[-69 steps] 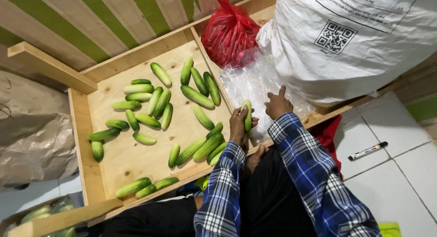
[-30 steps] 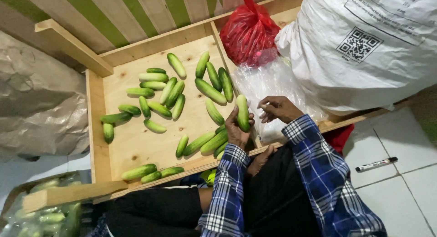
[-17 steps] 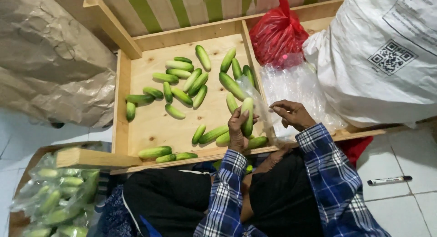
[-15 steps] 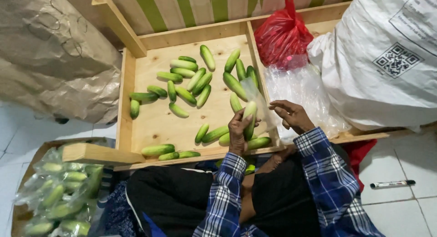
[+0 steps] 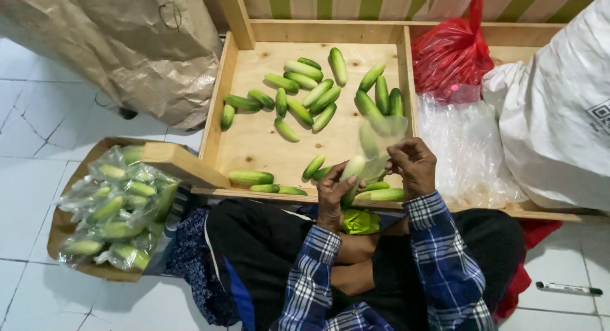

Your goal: The person sorts cucumbers by hand from a wooden crate into plastic bags and then places the filled bags into a cardboard box.

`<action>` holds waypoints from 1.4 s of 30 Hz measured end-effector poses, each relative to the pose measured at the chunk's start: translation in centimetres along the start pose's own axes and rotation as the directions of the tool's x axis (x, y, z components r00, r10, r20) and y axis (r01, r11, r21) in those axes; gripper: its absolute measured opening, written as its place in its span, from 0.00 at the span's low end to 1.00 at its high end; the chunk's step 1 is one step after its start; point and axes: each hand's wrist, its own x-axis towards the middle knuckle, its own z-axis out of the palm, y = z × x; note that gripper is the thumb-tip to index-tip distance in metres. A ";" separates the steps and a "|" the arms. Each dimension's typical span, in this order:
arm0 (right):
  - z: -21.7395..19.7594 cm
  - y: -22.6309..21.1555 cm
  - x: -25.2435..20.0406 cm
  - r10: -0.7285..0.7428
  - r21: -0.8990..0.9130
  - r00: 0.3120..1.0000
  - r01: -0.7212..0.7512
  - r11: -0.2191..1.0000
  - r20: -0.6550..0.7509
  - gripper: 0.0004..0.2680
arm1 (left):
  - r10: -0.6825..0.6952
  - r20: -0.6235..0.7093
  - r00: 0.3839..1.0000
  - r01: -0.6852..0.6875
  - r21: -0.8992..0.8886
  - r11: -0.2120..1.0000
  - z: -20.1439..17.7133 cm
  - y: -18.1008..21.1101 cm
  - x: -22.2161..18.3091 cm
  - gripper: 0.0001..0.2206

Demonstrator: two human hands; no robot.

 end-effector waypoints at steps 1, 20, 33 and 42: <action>0.3 0.1 -0.3 0.004 -0.002 1.000 -0.004 1.000 0.009 0.06 | 0.006 -0.008 1.000 -0.006 -0.003 1.000 -0.2 0.7 -0.3 0.18; 5.1 -3.4 -4.2 -0.051 -0.296 0.989 0.090 0.951 0.135 0.08 | 0.238 -0.102 0.966 -0.235 0.039 0.971 -0.1 3.5 -0.7 0.19; 6.9 3.8 -8.4 0.130 -0.077 0.972 -0.117 0.990 0.197 0.11 | 0.344 -0.127 0.931 -0.288 0.324 0.901 4.2 5.0 -3.3 0.27; 6.2 1.4 -8.3 0.293 0.391 0.927 -0.366 0.844 0.234 0.21 | 0.435 -0.212 0.875 -0.351 0.339 0.873 0.0 4.1 -0.7 0.18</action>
